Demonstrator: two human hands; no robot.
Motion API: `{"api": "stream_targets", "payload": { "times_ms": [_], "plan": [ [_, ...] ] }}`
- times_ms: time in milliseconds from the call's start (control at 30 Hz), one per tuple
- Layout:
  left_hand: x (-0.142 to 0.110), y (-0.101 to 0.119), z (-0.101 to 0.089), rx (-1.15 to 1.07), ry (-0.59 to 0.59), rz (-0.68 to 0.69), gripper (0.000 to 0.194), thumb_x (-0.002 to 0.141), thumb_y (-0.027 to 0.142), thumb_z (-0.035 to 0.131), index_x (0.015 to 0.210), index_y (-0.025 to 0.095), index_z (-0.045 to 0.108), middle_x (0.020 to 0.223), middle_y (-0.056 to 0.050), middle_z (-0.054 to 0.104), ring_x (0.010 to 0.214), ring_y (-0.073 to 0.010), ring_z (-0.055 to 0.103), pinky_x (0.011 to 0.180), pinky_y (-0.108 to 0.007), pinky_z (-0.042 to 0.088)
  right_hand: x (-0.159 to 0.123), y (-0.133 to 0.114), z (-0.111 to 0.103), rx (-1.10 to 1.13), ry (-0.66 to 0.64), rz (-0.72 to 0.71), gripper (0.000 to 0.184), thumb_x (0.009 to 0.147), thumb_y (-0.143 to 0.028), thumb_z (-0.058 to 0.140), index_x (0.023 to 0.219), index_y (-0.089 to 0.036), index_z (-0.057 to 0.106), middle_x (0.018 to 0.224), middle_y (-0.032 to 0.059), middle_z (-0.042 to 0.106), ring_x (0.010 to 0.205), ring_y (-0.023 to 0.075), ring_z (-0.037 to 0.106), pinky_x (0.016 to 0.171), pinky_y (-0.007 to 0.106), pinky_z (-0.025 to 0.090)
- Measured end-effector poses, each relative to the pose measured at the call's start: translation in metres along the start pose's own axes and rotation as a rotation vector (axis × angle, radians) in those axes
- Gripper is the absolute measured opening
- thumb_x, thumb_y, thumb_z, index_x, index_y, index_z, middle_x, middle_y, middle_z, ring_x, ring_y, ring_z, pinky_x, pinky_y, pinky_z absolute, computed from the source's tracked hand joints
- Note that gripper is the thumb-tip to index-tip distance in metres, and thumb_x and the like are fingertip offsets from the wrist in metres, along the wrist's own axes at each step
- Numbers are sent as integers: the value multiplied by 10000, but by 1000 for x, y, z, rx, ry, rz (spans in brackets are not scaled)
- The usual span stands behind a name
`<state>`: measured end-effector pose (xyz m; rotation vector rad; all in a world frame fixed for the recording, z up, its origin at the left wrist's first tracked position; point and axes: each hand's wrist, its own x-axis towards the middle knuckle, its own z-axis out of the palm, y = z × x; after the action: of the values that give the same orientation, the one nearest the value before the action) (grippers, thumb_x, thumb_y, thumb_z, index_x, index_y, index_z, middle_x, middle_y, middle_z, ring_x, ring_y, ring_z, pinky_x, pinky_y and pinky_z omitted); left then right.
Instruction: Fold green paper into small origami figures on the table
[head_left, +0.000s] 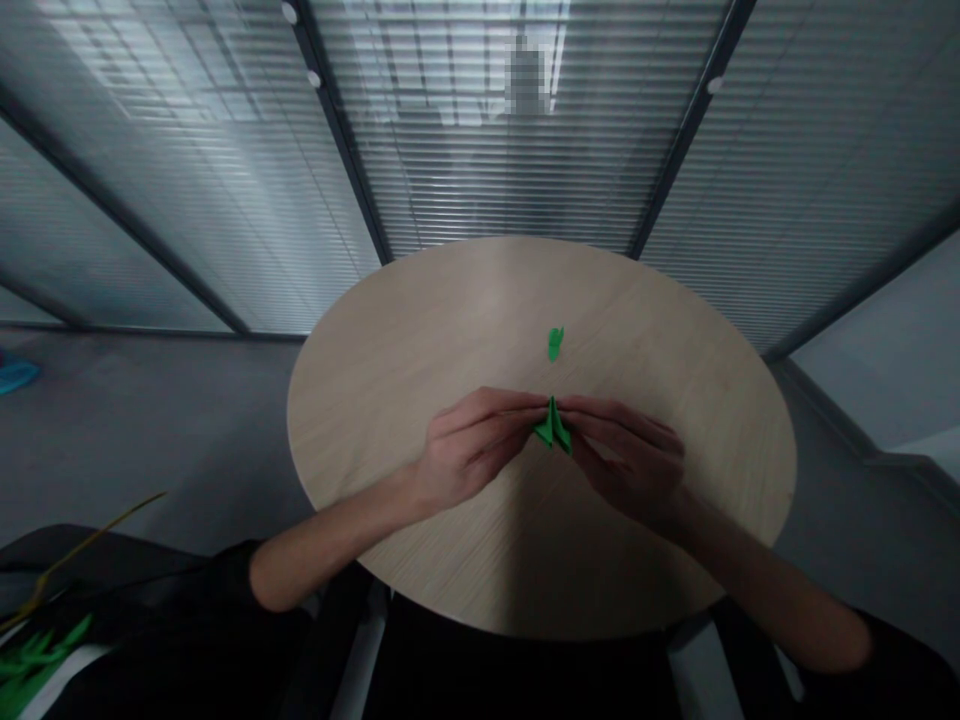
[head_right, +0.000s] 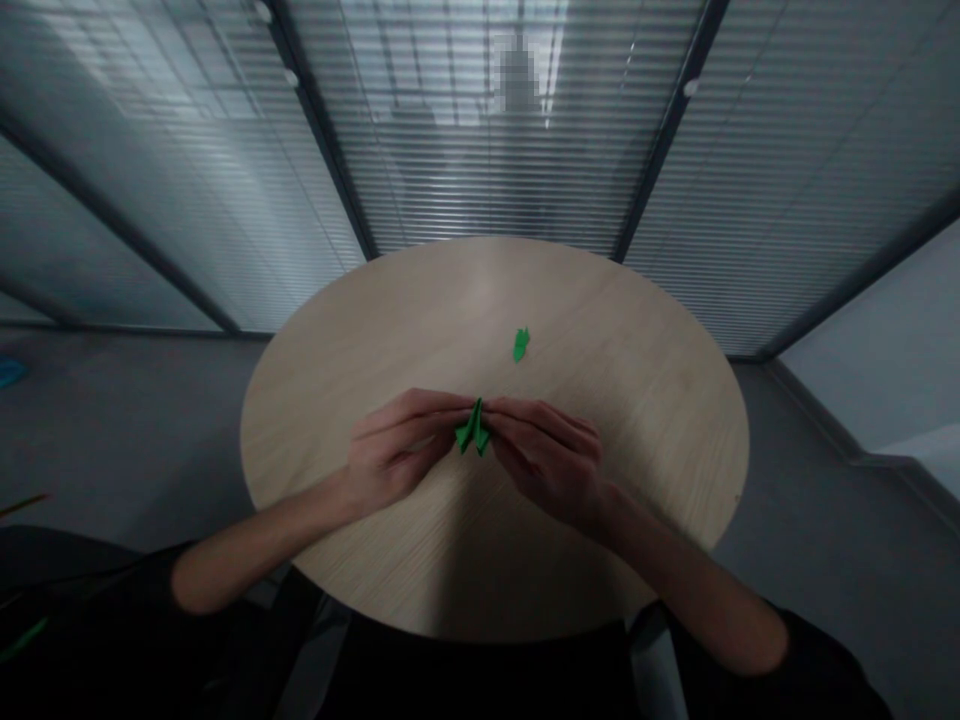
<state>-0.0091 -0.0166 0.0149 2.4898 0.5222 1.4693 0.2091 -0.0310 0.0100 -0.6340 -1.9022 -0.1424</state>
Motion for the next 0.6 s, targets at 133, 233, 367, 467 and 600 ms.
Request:
{"api": "stream_targets", "payload": {
  "times_ms": [133,233,367,467,600],
  "plan": [
    [-2,-1,1,14,-22,-5,337,954,70,607,1266,179,672,1203,-128,721,1060,-204,716,899,-337,620,-1,1,1,1,-4,6,349,892,-108,701,1201,-270,715,1030,35,802,854,189,784,738,310,676],
    [-3,-2,2,25,-28,1,339,957,71,601,1271,178,668,1210,-131,717,1063,-205,713,897,-342,620,-2,2,2,-3,-16,8,348,889,-110,702,1194,-278,717,1026,29,801,848,189,784,730,307,674],
    [-4,-4,3,29,-28,9,346,963,79,596,1285,189,660,1213,-131,717,1055,-204,714,881,-342,623,-3,3,2,9,-17,17,342,891,-105,694,1189,-272,716,1036,35,798,865,193,781,761,317,671],
    [-5,-6,4,28,-30,-2,333,952,75,618,1268,169,668,1202,-136,718,1048,-193,712,885,-324,618,-3,2,3,15,-31,31,308,905,-113,682,1174,-259,714,1028,40,795,868,188,776,774,313,664],
    [-6,-9,7,-14,-20,-26,315,941,62,635,1241,147,679,1188,-136,723,1053,-179,710,903,-303,608,-2,1,4,13,-49,76,232,913,-120,677,1114,-232,705,988,42,785,846,172,765,761,287,641]
  ]
}}
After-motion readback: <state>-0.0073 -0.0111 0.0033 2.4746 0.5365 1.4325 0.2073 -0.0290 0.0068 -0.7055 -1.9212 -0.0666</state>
